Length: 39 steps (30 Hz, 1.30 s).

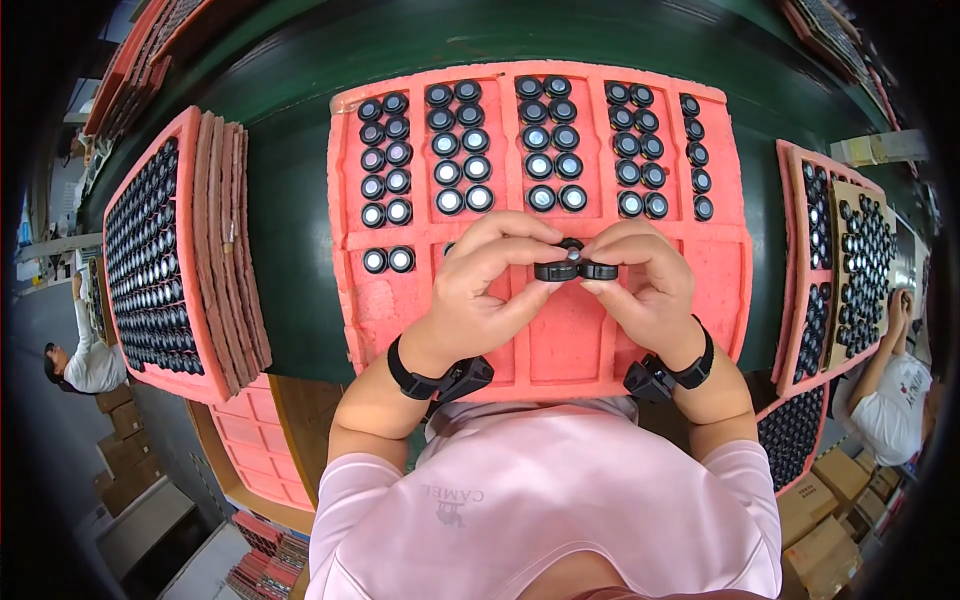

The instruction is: The person picks up two black circular components from a pink tray, turns them over to inspect them, and touches their sides together. They then place the components back into the tray and repeat the process with new ones.

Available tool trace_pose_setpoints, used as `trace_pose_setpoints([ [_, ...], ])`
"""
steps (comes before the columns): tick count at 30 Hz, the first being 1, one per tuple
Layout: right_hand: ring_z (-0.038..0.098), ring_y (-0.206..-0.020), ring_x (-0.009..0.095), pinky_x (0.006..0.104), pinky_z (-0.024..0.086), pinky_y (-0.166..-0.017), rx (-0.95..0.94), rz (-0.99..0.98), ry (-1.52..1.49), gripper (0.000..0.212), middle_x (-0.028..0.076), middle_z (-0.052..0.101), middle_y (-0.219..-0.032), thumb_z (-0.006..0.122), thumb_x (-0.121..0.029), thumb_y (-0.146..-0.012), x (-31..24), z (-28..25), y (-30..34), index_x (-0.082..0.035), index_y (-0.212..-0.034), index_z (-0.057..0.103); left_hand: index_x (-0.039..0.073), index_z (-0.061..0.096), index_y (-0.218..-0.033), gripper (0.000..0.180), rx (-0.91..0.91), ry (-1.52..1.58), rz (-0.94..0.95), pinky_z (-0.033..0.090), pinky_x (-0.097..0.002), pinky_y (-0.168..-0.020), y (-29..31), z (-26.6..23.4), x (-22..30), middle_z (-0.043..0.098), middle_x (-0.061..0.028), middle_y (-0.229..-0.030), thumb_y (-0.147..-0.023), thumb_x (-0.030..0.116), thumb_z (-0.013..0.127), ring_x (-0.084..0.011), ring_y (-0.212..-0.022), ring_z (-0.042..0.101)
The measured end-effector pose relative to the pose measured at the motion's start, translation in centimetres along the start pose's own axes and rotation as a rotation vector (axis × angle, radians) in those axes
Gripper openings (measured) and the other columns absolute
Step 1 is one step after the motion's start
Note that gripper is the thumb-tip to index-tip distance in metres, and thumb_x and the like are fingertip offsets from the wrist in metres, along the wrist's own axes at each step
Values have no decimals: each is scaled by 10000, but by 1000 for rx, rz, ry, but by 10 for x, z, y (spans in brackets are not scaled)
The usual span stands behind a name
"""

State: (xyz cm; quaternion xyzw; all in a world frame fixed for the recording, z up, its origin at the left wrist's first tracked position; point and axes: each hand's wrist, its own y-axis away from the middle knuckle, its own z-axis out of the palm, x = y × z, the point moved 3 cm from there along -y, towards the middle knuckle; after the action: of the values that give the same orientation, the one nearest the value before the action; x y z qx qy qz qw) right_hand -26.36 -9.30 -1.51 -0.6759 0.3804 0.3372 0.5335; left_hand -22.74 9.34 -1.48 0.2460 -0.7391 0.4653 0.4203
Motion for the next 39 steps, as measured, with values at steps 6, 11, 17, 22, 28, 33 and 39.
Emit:
trace_pose_setpoints([
  [6,623,-901,219,328,516,-793,-13,0,-56,254,130,620,-975,738,37,-788,0,1,1,-13,-977,575,-47,666,-1018,282,-6,8,-20,523,-289,-795,2,-1,2,602,-129,-1019,-744,-88,717,-189,-907,619],
  [11,621,-914,220,328,516,-798,-1,7,-72,272,131,615,-990,741,37,-786,5,2,2,-10,-991,570,-61,658,-1068,316,16,81,-108,518,-266,-764,3,0,2,600,-122,-997,-758,-102,703,-172,-887,619],
  [17,618,-930,222,323,514,-798,-9,4,-45,275,129,614,-995,743,31,-787,5,1,3,-8,-998,570,-65,665,-1073,313,-3,75,-69,515,-262,-750,1,-2,4,610,-124,-995,-764,-95,705,-169,-868,619],
  [22,618,-930,222,323,513,-802,-30,-16,-3,275,126,614,-994,740,33,-790,4,-1,2,-7,-1005,572,-57,678,-1059,304,-27,-27,-25,513,-264,-753,-2,-5,8,622,-127,-981,-759,-90,711,-173,-862,620],
  [28,617,-932,222,323,515,-819,-13,9,-50,264,141,617,-999,731,39,-795,5,0,2,2,-1006,576,-53,683,-1056,306,-4,2,-37,514,-264,-743,-2,-4,7,626,-123,-976,-754,-100,702,-174,-862,622],
  [33,616,-933,222,323,519,-815,2,30,-95,262,150,613,-1008,722,43,-800,6,1,2,13,-1017,579,-53,676,-1051,293,4,58,-97,523,-267,-739,1,-1,3,608,-122,-1009,-764,-108,688,-170,-877,625],
  [39,612,-925,217,318,520,-794,-46,8,-14,271,147,597,-1021,712,51,-804,0,-2,-1,21,-1038,579,-51,623,-1041,268,13,177,-155,527,-277,-787,2,2,0,598,-139,-1041,-786,-126,652,-176,-920,621],
])
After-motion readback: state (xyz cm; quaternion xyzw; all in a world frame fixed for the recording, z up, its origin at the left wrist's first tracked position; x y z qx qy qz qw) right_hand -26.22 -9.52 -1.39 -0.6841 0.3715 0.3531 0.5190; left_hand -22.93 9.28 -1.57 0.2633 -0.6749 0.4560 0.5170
